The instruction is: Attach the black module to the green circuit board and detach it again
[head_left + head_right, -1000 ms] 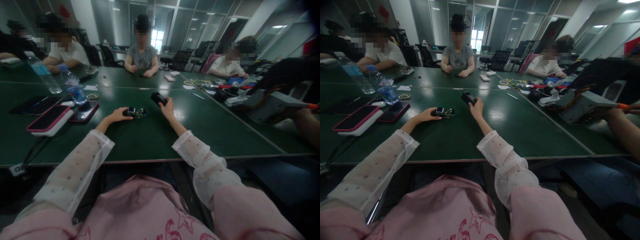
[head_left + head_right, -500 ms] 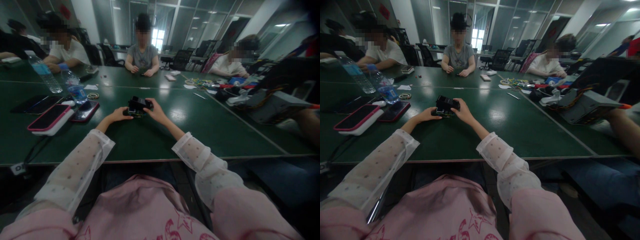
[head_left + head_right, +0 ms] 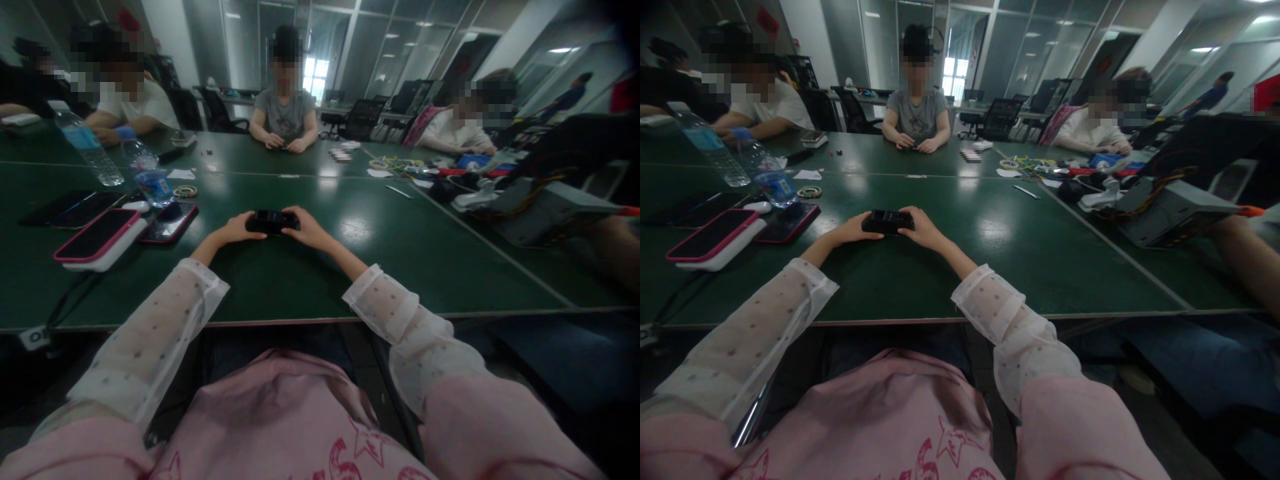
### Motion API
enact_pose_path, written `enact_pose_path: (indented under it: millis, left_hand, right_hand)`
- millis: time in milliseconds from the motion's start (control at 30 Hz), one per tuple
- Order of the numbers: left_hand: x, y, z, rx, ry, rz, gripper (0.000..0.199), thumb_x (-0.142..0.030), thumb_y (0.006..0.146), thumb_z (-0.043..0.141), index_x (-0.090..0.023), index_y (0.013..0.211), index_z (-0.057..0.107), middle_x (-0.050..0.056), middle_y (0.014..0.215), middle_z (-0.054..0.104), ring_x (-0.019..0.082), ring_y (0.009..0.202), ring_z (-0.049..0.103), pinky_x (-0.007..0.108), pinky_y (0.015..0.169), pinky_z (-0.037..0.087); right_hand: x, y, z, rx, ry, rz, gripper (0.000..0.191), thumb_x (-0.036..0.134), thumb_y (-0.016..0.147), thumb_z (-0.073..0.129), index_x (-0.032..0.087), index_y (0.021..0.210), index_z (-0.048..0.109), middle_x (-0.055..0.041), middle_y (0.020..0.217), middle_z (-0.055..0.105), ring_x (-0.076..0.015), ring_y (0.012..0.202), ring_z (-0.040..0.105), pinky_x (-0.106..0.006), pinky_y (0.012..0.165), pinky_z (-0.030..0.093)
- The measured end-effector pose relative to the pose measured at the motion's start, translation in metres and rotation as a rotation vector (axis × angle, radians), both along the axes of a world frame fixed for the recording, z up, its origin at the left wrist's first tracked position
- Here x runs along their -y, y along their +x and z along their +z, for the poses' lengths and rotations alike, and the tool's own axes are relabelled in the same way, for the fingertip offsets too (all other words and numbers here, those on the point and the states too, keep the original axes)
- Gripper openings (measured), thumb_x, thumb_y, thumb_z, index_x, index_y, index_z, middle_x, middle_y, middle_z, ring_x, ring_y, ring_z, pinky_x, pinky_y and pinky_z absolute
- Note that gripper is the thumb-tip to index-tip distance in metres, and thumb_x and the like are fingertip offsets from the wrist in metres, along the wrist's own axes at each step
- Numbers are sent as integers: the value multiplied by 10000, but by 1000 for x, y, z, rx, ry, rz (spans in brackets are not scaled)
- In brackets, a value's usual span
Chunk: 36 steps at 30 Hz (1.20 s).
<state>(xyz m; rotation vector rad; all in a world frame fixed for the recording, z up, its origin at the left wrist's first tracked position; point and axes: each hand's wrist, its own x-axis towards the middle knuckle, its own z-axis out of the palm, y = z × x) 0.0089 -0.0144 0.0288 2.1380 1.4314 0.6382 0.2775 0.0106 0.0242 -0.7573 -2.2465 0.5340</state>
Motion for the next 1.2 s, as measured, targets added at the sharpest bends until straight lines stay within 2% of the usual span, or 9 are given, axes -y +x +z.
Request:
enact_pose_path:
  millis: [167, 400, 1200]
  left_hand:
    - [3, 4, 4, -18, -16, 29, 730, -629, 676, 736, -202, 1250, 594, 101, 1226, 660, 335, 1161, 593, 483, 1009, 442]
    - [4, 6, 6, -23, -31, 40, 728, -591, 683, 742, -202, 1280, 587, 102, 1236, 663, 346, 1186, 578, 474, 1016, 430]
    - [4, 4, 5, -1, -18, 18, 759, -617, 678, 737, -216, 1302, 580, 99, 1236, 670, 348, 1179, 590, 481, 1006, 442]
  right_hand:
    - [-1, 2, -4, 50, -83, 69, 550, 335, 812, 693, 230, 1290, 441, -117, 1281, 561, -301, 1192, 556, -527, 1021, 458]
    - [-3, 2, -6, 49, -96, 81, 587, 317, 780, 718, 233, 1280, 422, -116, 1297, 539, -306, 1224, 535, -526, 1044, 438]
    - [-7, 4, -10, 32, -118, 110, 608, 314, 780, 726, 239, 1293, 408, -117, 1320, 510, -310, 1249, 518, -534, 1047, 436]
